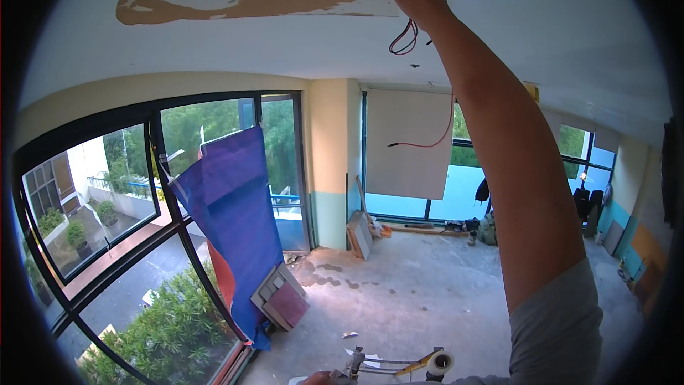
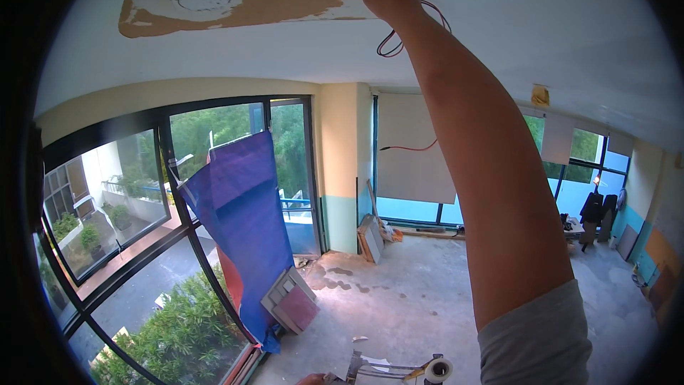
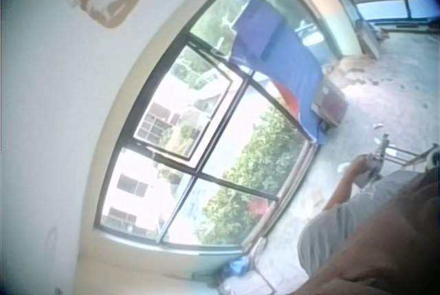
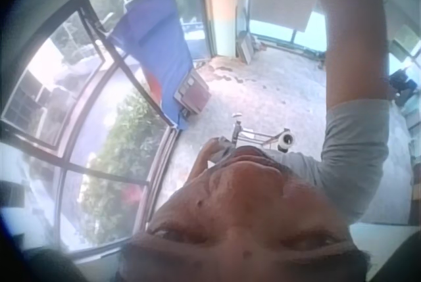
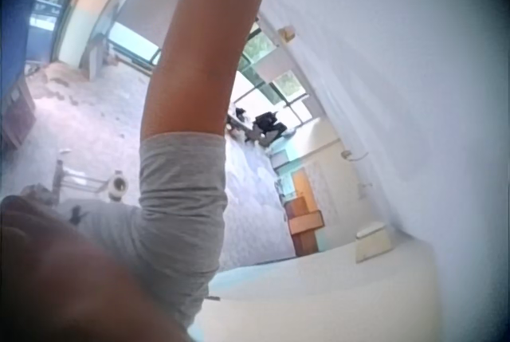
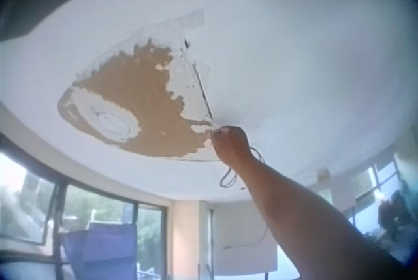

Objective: The person applies and smooths compound onto a ceiling patch using a putty knife.

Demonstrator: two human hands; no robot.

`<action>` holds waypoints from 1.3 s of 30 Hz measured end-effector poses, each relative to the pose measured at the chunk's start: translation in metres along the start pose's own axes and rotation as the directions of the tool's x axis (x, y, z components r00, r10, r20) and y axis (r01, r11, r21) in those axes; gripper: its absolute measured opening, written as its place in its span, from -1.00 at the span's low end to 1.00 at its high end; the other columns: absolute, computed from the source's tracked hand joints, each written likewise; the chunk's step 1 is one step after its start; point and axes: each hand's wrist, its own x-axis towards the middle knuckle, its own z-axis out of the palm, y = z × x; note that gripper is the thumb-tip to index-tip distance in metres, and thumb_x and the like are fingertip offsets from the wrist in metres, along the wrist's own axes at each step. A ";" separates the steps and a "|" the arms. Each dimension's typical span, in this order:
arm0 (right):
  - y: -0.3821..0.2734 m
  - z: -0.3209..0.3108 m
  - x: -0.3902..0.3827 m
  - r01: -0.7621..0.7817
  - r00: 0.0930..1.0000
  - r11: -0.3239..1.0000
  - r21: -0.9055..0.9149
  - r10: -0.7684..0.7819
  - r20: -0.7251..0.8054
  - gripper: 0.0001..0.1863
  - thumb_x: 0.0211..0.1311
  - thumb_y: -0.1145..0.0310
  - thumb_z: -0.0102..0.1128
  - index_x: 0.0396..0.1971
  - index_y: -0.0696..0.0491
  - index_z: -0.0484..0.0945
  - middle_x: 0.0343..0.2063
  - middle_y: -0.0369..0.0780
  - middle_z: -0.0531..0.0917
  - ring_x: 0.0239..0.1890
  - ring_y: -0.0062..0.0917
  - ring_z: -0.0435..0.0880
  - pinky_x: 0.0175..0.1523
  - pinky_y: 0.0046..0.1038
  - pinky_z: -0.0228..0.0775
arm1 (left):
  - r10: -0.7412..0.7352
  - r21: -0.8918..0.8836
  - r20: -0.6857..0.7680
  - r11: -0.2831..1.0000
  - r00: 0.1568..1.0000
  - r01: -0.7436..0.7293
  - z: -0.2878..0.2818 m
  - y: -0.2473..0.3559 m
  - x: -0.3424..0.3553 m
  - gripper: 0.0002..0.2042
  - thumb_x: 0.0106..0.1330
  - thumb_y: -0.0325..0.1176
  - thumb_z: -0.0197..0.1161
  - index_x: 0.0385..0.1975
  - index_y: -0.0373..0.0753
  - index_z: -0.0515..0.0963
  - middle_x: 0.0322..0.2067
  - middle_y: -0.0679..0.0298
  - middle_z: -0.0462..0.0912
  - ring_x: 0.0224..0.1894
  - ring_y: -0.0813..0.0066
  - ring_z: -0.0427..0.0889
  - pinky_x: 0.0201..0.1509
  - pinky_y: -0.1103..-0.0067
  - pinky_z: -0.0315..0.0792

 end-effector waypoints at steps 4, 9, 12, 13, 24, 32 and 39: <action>0.009 0.008 -0.015 0.079 0.997 0.996 -0.031 -0.078 0.020 -0.77 0.14 0.41 -0.05 -0.45 0.14 0.63 -0.42 -0.04 0.65 -0.35 -0.19 0.63 -0.15 -0.20 0.49 | -0.005 0.092 0.058 0.996 0.998 0.000 0.005 0.002 0.010 -0.70 0.19 -0.13 0.17 -0.20 -0.19 0.57 -0.26 0.05 0.63 -0.22 0.09 0.59 -0.14 0.29 0.45; -0.016 0.018 -0.046 -0.039 0.708 0.999 0.022 0.012 0.706 -0.63 0.05 0.11 0.14 -0.47 0.16 0.65 -0.38 -0.02 0.66 -0.27 -0.16 0.63 -0.11 -0.21 0.46 | -0.012 0.030 -0.258 0.999 0.966 0.021 -0.013 -0.001 0.050 -0.63 0.18 -0.07 0.16 -0.16 -0.21 0.53 -0.25 -0.01 0.62 -0.20 0.05 0.59 -0.13 0.26 0.47; -0.046 -0.028 -0.082 -0.186 0.530 0.982 0.042 0.064 0.846 -0.52 -0.06 0.01 0.29 -0.41 0.19 0.66 -0.38 -0.02 0.66 -0.23 -0.20 0.65 -0.09 -0.27 0.47 | -0.085 -0.087 -0.601 0.995 0.795 0.041 -0.098 0.028 0.090 -0.51 0.07 -0.05 0.25 -0.14 -0.34 0.49 -0.21 -0.13 0.60 -0.15 0.00 0.61 -0.14 0.27 0.51; -0.054 -0.026 -0.098 -0.197 0.521 0.979 0.045 0.066 0.851 -0.52 -0.04 0.01 0.29 -0.39 0.19 0.66 -0.36 -0.03 0.66 -0.22 -0.21 0.65 -0.10 -0.25 0.47 | -0.145 -0.184 -0.602 0.982 0.785 0.041 -0.142 0.056 0.098 -0.52 0.04 -0.17 0.29 -0.09 -0.35 0.42 -0.35 -0.12 0.61 -0.22 -0.13 0.61 -0.18 0.18 0.48; -0.123 -0.150 -0.333 -0.396 0.112 0.891 0.222 -0.193 0.975 -0.36 0.11 -0.20 0.15 -0.04 0.07 0.53 -0.16 -0.08 0.62 -0.08 -0.26 0.59 0.03 -0.20 0.42 | 0.434 0.409 -0.896 0.720 -0.096 -0.561 -0.430 0.451 0.066 -0.55 0.20 -0.15 0.10 -0.03 -0.37 0.36 -0.20 -0.20 0.58 -0.14 -0.23 0.57 -0.04 0.22 0.45; -0.131 -0.291 -0.553 -0.732 -0.059 0.675 -0.094 0.074 0.996 -0.40 0.00 -0.18 0.24 -0.19 0.08 0.62 -0.32 -0.14 0.68 -0.20 -0.28 0.64 -0.08 -0.32 0.46 | 0.426 0.458 -0.883 0.693 -0.195 -0.557 -0.465 0.552 0.066 -0.55 0.16 -0.22 0.08 -0.01 -0.40 0.33 -0.19 -0.22 0.57 -0.11 -0.17 0.57 0.02 0.24 0.45; -0.117 -0.400 -0.616 -0.797 -0.189 0.464 -0.387 0.417 0.889 -0.52 -0.10 -0.01 0.37 -0.39 0.15 0.66 -0.50 -0.13 0.68 -0.39 -0.31 0.68 -0.23 -0.36 0.50 | 0.350 0.512 -0.856 0.673 -0.380 -0.534 -0.482 0.561 0.090 -0.59 0.26 -0.26 0.01 0.05 -0.35 0.37 -0.17 -0.13 0.60 -0.11 -0.13 0.57 0.05 0.31 0.41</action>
